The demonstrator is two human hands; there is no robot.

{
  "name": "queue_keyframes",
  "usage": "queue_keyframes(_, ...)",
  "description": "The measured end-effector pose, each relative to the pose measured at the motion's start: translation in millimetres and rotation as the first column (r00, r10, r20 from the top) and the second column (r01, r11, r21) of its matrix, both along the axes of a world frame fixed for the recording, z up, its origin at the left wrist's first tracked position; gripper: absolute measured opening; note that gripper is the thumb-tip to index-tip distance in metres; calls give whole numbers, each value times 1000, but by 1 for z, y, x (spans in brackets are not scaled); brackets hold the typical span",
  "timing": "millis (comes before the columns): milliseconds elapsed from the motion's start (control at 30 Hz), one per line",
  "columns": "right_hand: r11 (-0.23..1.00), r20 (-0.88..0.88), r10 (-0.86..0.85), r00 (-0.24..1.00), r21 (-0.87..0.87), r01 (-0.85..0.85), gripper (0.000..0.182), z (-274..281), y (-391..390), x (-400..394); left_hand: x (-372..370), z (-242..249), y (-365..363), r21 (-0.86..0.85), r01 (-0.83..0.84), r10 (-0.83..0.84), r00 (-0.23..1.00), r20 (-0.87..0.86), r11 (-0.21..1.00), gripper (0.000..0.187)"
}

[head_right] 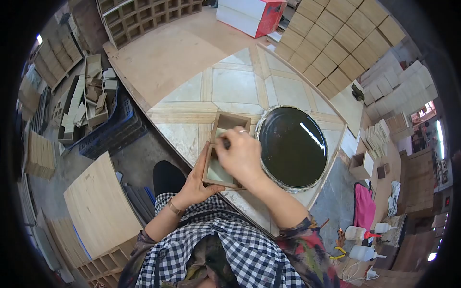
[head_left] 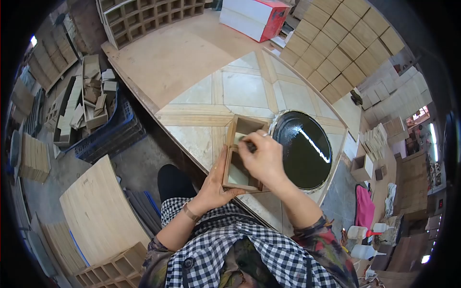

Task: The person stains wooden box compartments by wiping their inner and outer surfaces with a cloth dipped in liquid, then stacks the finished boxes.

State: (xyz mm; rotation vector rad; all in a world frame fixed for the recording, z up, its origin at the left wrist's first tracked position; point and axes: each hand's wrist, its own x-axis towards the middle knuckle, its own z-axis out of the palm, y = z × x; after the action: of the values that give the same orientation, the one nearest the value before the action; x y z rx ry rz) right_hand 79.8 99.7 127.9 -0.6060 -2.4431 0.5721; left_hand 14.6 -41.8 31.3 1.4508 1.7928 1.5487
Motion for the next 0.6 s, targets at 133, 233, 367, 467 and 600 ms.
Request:
queue_keyframes(133,982,-1,179,984,-55,-179,11,0,-29,-17,-2,4,-3,-132,137,-92,950,299,982,107)
queue_keyframes(233,882,90,471,878,-15,-471,10,-2,-40,10,-2,-15,-1,11,10,-10,1000,-3,1000,102)
queue_keyframes(367,867,262,486,834,-25,-497,10,22,-31,59,0,-6,1,-15,-18,18,999,50,1000,101)
queue_keyframes(467,894,307,431,848,-17,-448,10,35,-10,80,0,3,-1,0,16,-16,996,84,1000,109)
queue_keyframes(600,946,71,322,944,10,-323,10,40,32,70,-7,14,-7,-66,66,-56,988,147,996,113)
